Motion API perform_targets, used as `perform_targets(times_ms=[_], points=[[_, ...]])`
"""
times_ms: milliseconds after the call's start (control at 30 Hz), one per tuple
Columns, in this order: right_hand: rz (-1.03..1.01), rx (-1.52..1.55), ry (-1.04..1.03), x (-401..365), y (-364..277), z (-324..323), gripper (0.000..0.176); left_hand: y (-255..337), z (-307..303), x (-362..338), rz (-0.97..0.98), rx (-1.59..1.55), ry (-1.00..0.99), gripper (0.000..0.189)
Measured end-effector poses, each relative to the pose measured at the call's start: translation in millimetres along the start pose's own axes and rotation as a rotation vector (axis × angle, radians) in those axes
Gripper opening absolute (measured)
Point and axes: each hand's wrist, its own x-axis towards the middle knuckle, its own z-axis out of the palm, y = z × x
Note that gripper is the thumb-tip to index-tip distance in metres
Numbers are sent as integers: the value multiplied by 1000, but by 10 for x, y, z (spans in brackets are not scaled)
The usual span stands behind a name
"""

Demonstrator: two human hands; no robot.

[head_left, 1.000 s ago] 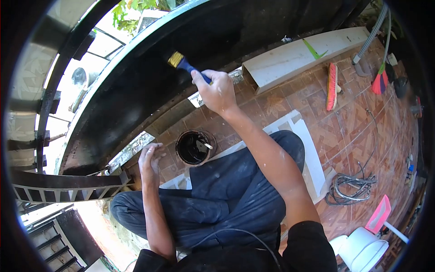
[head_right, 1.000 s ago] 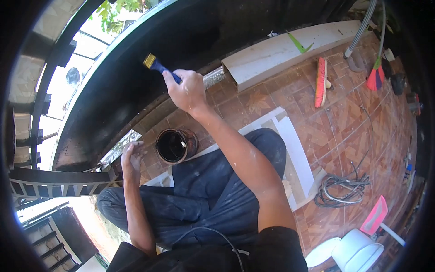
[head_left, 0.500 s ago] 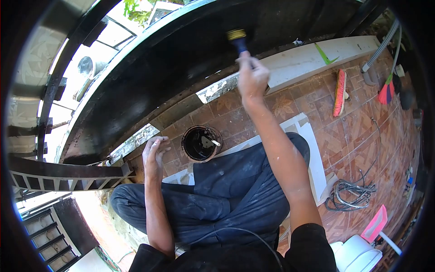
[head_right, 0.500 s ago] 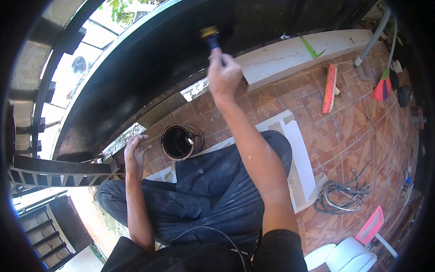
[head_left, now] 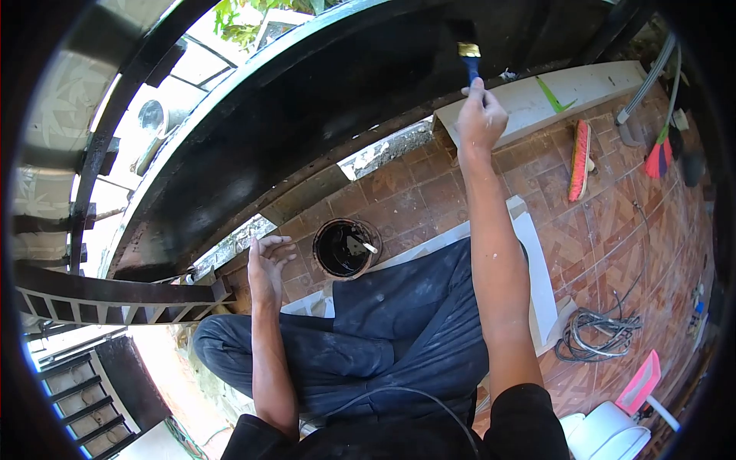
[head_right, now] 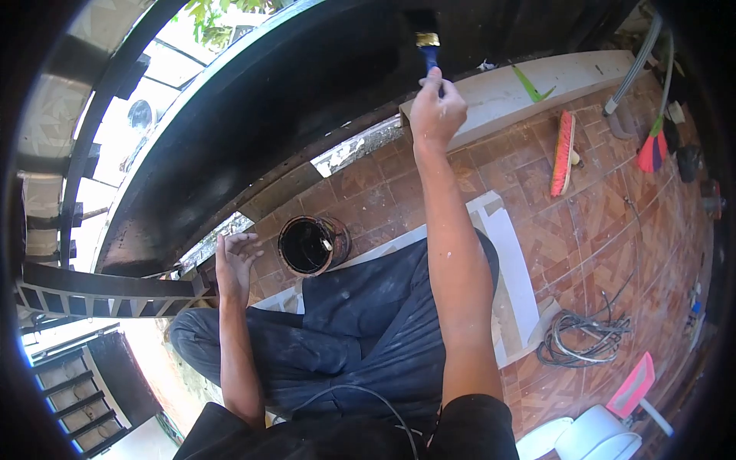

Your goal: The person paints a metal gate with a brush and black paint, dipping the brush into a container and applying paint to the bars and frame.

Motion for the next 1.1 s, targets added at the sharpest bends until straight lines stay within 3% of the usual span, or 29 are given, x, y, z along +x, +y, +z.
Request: perform_targets(times_ms=[67,267,400,433,467,567,600,667,833,933,967,1100], points=[[51,15,69,-37,45,76,38,0,1,6,4,-21,0,48],[-247,-92,-643,-903,-136,254,37,-29,40,18,22,-5,-39,52],[-91,-189,-735,-601,-222,127,42,-24,56,10,68,-13,2,52],[-54,-145,-644,-440,-15,155,43,-23,57,13,86,-25,10,52],[20,91,-531,-254,70,113,43,-20,56,14,86,-26,12,52],[192,66,-87,200,138,-47,45,-22,58,10,87,-19,17,52],[194,65,-83,172,133,-38,45,-23,56,6,93,-12,24,52],[57,28,61,8,80,45,42,-20,72,15,96,-7,27,52],[-254,17,-404,-933,-64,370,32,-18,43,25,136,-8,56,55],[-409,-100,-588,-848,-72,306,33,-40,19,26,120,-4,65,55],[-526,-243,-563,-773,-94,253,29,-42,25,30,119,2,58,55],[-654,-539,-574,-505,-678,-189,26,-19,57,30,114,14,72,55]])
